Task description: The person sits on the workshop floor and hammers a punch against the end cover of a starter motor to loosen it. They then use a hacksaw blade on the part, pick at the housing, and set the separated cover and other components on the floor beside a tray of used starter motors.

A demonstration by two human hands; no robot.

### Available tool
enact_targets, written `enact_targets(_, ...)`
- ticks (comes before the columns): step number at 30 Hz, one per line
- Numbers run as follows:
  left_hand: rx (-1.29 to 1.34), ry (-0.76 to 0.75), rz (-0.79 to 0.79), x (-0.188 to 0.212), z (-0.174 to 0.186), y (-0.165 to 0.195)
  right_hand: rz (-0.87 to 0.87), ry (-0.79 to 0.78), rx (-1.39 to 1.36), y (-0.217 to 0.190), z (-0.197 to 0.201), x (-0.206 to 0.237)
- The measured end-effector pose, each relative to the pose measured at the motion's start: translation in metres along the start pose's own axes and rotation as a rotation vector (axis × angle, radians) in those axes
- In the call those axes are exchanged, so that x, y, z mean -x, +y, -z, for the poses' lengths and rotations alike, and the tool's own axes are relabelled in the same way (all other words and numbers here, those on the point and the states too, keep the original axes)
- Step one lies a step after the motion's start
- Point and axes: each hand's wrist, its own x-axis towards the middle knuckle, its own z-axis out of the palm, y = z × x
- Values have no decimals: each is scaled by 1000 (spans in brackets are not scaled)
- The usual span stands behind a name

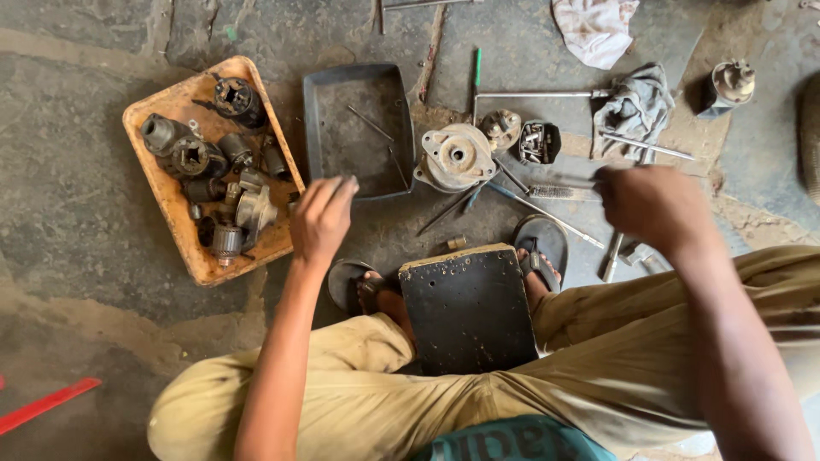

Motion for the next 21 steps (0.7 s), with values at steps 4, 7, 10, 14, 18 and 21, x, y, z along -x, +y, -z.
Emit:
enact_targets(4, -156, -235, 160, -38, 0, -10, 30, -212, 36, -7, -56, -36)
enact_targets(7, -162, -274, 231, -81, 0, 8, 21, -260, 74, 2, -83, -50)
enact_targets(10, 196, -252, 218, -128, 4, 36, -76, -315, 65, 20, -91, -55)
enact_targets(14, 171, -458, -45, -148, 7, 83, -134, -376, 49, 23, -99, -54)
enact_targets(18, -46, -555, -69, -130, -2, 104, -245, -481, 84, 20, -104, -47)
enact_targets(21, 12, -690, 12, -126, -13, 97, -213, -328, 112, 17, -106, -47)
